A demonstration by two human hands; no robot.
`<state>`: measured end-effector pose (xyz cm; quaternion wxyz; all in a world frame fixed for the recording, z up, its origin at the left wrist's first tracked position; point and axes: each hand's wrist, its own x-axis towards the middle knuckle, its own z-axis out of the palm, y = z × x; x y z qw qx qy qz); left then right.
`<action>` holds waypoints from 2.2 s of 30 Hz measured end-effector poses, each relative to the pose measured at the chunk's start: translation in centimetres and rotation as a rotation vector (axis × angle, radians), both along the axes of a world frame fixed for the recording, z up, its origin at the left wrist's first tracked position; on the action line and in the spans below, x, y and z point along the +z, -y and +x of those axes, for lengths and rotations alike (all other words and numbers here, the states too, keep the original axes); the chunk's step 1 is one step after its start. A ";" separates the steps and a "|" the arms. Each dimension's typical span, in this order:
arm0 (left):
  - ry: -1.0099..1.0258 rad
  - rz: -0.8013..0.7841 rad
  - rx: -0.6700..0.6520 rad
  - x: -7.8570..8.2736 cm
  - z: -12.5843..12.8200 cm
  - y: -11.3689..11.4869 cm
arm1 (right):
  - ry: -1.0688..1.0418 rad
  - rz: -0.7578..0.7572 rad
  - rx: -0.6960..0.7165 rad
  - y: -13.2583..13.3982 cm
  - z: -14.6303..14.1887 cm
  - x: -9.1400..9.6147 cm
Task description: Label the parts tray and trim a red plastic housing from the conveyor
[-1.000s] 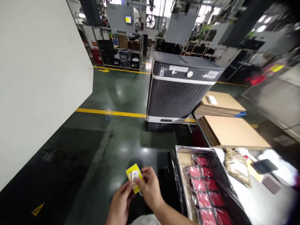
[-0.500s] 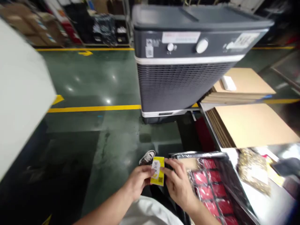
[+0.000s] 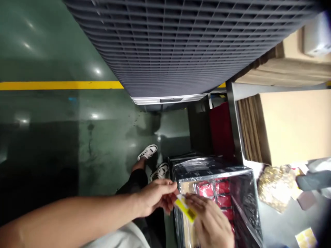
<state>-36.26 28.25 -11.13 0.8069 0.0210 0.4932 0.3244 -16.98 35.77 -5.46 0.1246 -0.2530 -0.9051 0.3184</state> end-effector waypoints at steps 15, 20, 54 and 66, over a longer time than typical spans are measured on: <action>-0.457 0.230 -0.499 -15.0 5.9 -11.4 | 0.365 -0.146 -0.468 -18.9 -0.8 -14.4; -0.173 0.353 -0.474 -12.6 4.5 -11.9 | 0.628 -0.543 -0.073 -17.2 -1.0 -16.8; -0.631 0.328 -0.515 -15.6 7.8 -12.6 | 0.777 -0.531 0.120 -16.1 1.4 -12.2; -0.576 0.260 -0.474 -15.9 8.1 -13.4 | 1.092 -0.094 0.659 -16.3 -1.6 -13.4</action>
